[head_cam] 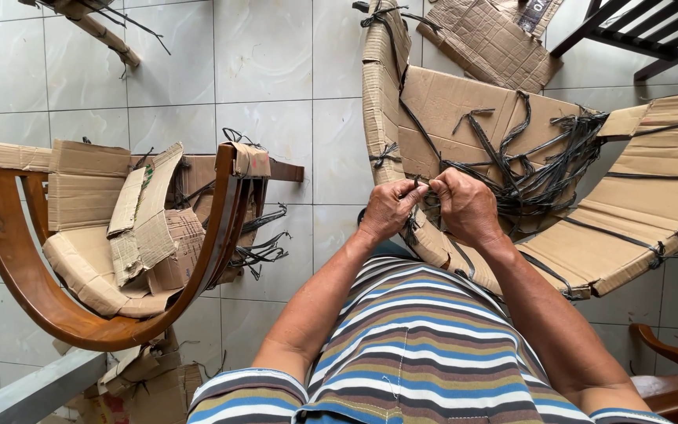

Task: Securing cardboard padding to a wooden chair frame using plastic ties by threading them through holes with a hook tool and tying them.

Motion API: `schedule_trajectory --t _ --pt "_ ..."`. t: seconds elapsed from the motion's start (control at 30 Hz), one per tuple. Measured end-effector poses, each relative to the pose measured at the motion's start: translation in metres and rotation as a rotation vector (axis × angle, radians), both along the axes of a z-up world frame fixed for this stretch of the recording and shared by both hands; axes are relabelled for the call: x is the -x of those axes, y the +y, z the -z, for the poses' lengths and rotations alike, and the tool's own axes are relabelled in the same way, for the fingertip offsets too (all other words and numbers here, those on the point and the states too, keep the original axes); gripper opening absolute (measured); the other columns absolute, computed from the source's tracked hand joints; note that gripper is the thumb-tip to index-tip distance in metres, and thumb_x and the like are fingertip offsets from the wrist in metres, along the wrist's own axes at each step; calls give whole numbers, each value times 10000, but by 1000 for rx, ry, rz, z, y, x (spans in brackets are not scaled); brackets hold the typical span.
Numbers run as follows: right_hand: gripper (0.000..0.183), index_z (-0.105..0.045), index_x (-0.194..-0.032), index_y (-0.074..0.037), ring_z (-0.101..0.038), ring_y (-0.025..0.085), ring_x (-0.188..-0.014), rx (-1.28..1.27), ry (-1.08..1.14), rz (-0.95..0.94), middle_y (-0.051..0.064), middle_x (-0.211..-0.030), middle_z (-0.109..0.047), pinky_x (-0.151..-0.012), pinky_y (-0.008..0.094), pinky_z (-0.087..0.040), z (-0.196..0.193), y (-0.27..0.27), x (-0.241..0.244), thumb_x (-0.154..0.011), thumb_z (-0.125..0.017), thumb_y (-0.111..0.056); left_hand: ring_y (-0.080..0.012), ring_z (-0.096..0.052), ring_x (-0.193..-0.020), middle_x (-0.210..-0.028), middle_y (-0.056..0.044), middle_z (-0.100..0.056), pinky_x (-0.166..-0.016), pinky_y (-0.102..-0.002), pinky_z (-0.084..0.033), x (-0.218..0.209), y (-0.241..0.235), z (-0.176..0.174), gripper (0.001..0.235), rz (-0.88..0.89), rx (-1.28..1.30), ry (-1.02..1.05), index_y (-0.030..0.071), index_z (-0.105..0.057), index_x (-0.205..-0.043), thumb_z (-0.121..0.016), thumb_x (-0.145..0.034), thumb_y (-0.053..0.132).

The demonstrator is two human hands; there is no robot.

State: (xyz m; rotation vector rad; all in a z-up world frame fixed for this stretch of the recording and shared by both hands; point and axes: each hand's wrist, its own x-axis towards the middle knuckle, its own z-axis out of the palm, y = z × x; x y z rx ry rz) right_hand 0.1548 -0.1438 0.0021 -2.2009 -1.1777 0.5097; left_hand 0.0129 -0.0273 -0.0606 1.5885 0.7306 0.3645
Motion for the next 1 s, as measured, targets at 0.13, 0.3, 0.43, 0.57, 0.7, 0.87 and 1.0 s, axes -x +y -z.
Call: schedule_trajectory --t 0.13,0.3,0.43,0.57,0.7,0.87,1.0 --pt "241 -635 -903 -166 -682 410 -801 -79 15 16 121 -747 -642 -665 488 -530 -6 1 -5 -1092 -611 -314 -183 -716 -852 -798 -142 -753 -817 -385 -579 5 11 -21 199 2 14 -7 97 -784 -1004 -706 -1011 279" --pt "214 -670 -920 -115 -671 434 -787 -230 117 46 153 -730 -625 -679 475 -530 -18 2 -11 -1099 -654 -231 -166 -726 -898 -792 -54 -768 -882 -365 -556 14 15 -3 217 -34 54 64 179 -811 -1006 -768 -963 387" --pt "210 -681 -929 -97 -670 435 -789 -250 163 58 172 -735 -623 -692 472 -525 -17 -4 -13 -1105 -657 -209 -105 -697 -897 -799 -8 -772 -892 -340 -541 17 12 -1 217 -30 90 92 211 -808 -994 -750 -970 418" --pt "228 -690 -936 -88 -668 396 -756 -256 188 78 152 -697 -622 -696 453 -526 -18 -4 -14 -1121 -641 -211 -69 -674 -892 -800 1 -776 -899 -304 -531 18 13 10 218 -65 186 79 188 -802 -1012 -758 -971 398" --pt "245 -714 -968 -115 -683 346 -791 -168 218 154 119 -797 -707 -739 454 -524 3 -11 -22 -1140 -631 -269 -77 -708 -873 -813 -13 -789 -876 -292 -542 20 18 10 211 -98 242 101 157 -784 -1030 -746 -979 358" --pt "130 -737 -1090 -138 -643 379 -1045 142 -27 125 129 -1086 -699 -871 519 -505 21 -8 -29 -1068 -643 -225 -99 -737 -847 -785 -26 -790 -833 -288 -560 13 16 -2 162 -112 152 154 149 -785 -993 -735 -977 301" --pt "477 -634 -1374 -89 -578 385 -1265 -72 -166 -221 161 -1349 -647 -998 538 -460 -8 19 1 -907 -717 -135 -58 -728 -776 -750 8 -785 -759 -238 -554 10 17 4 115 -109 125 213 194 -792 -954 -738 -959 295"
